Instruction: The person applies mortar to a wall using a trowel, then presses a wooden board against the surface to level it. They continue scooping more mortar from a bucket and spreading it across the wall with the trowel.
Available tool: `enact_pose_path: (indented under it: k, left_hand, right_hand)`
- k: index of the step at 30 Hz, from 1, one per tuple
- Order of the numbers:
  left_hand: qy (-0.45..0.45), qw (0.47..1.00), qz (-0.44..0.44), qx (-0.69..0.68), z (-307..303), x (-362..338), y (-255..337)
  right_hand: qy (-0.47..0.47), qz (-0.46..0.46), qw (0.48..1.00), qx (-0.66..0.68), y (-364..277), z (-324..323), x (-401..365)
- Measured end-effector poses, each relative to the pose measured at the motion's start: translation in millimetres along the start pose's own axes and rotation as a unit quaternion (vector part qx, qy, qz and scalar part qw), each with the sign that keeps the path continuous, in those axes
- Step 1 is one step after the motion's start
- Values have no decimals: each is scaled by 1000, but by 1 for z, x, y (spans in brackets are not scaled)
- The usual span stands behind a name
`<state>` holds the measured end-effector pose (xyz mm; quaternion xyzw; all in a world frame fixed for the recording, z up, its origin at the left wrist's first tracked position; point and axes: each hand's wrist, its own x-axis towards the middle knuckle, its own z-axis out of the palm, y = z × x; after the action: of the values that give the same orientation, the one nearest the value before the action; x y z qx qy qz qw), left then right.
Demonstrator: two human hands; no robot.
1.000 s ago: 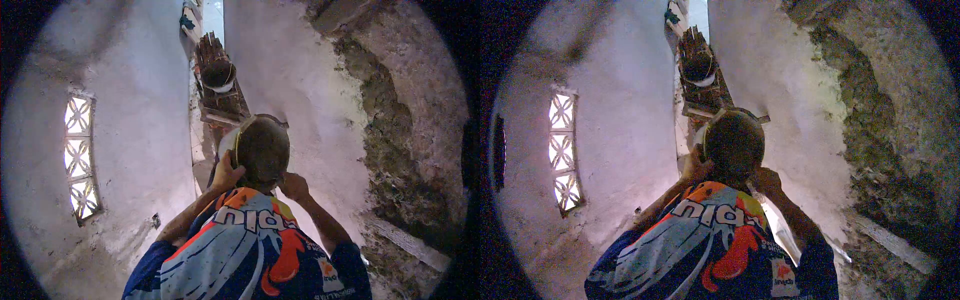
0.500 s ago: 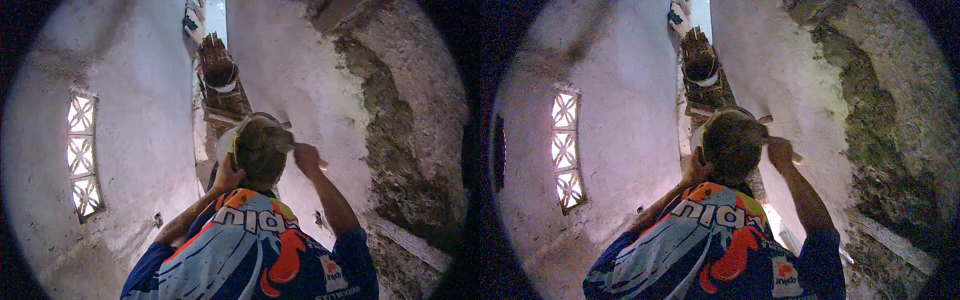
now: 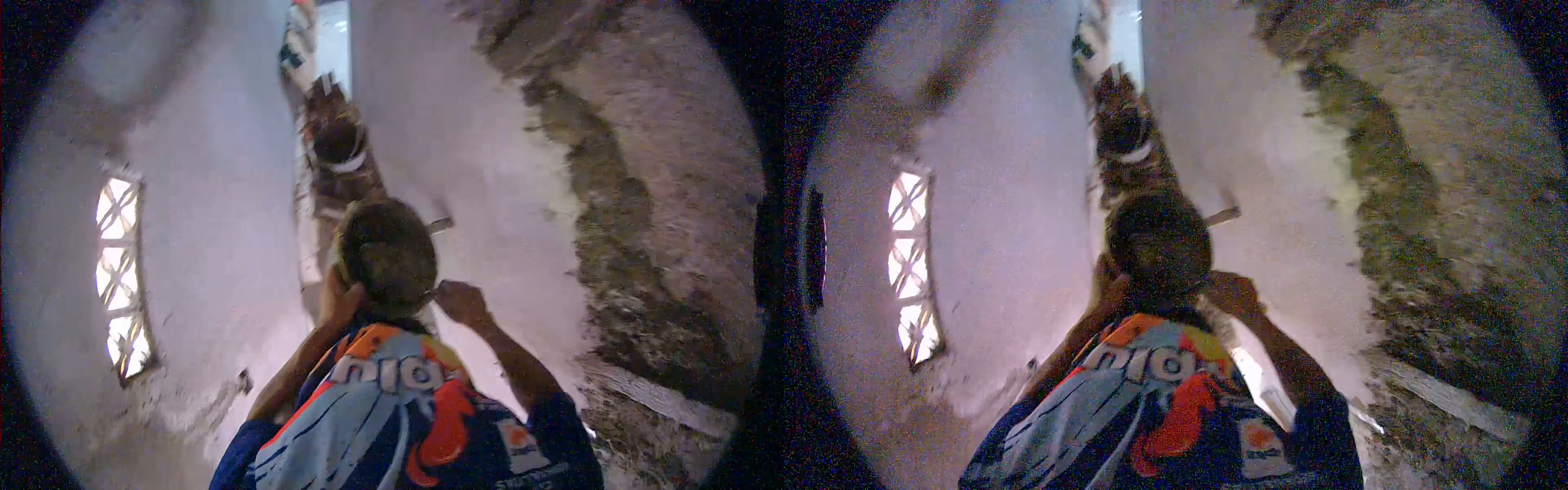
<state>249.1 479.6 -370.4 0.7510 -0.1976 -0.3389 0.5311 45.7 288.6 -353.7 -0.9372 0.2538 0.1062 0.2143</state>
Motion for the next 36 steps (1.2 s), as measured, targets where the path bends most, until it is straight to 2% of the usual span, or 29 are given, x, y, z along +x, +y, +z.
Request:
enact_pose_path:
  k: [1, 3, 4, 5, 6, 7, 8, 9, 10, 11, 12, 13, 15, 16, 17, 19, 21, 22, 24, 26, 27, 28, 29, 31, 33, 34, 35, 36]
  left_hand:
    - [13, 997, 46, -61, 5, 3, 0]
    - [21, 1000, 9, -9, -2, 3, -6]
    - [23, 999, 18, -16, -4, 6, -4]
    - [31, 999, -34, 0, -5, 7, -3]
    - [39, 995, -91, 18, -6, 6, -4]
    - [40, 995, -91, 14, -6, 4, -9]
    - [45, 995, -82, -33, -5, 4, -14]
    - [50, 993, -72, -80, -4, 5, -14]
    - [53, 993, -71, -83, -3, 8, -16]
    - [56, 994, -41, -87, -2, 10, -15]
    - [59, 994, -14, -90, -3, 9, -15]
    - [58, 994, -21, -90, -4, 7, -11]
    - [62, 997, -3, -43, -9, 6, 4]
    - [67, 997, -8, -43, -13, 2, 8]
    - [67, 997, 0, -39, -14, 0, 13]
    - [79, 996, 0, -38, -10, 1, 14]
    - [59, 997, -5, 47, -10, 0, 19]
    - [45, 997, -38, 45, -8, 4, 29]
    - [46, 994, -86, 49, -4, 7, 31]
    - [43, 997, 1, 65, 4, 13, -2]
    - [41, 997, -4, 71, 2, 8, 3]
    - [15, 998, -27, 58, -2, 4, 15]
    - [-11, 998, -49, 44, -4, 4, 22]
    - [-39, 996, -62, 49, -4, 1, 19]
    - [-63, 994, -76, 51, -1, -2, 10]
    - [-57, 995, -34, 76, 4, -3, 2]
    - [-49, 994, 8, 101, 6, -3, -3]
    - [-51, 993, 5, 104, 5, -8, 1]
  right_hand:
    - [15, 2, 999, 33, -6, -16, 3]
    - [5, 3, 999, 41, -31, -60, 6]
    - [-16, -10, 999, 50, -36, -78, 9]
    - [-13, -14, 999, 43, -38, -93, 12]
    - [-57, -54, 992, 94, -40, -108, 16]
    - [-101, -93, 980, 146, -43, -124, 19]
    - [-103, -94, 980, 143, -52, -151, 19]
    - [-203, -28, 933, 296, -61, -184, 21]
    - [-296, 39, 849, 435, -60, -206, 27]
    - [-236, -13, 878, 416, -43, -218, 38]
    - [-214, 34, 874, 434, -24, -232, 42]
    - [-147, 103, 872, 454, 10, -242, 45]
    - [70, 200, 858, 468, 107, -264, 54]
    - [176, 193, 871, 415, 168, -270, 55]
    - [278, 128, 950, 57, 160, -290, 43]
    - [364, 104, 920, -99, 139, -319, 14]
    - [351, 193, 908, 122, 116, -304, -21]
    - [330, 213, 902, 181, 98, -284, -21]
    - [186, 222, 947, 139, 38, -256, -14]
    - [22, 193, 962, 190, 32, -195, 2]
    - [-10, 78, 991, 110, 34, -165, 7]
    - [-52, 57, 996, -34, 42, -128, 14]
    - [-83, 70, 990, -89, 27, -109, 23]
    - [39, -5, 984, -174, 50, -27, 52]
    - [90, -89, 989, -79, 23, -3, 72]
    - [91, -90, 989, -78, 4, 2, 77]
    - [-50, -15, 990, -129, -15, 5, 81]
    - [-192, 63, 964, -174, -26, 7, 79]
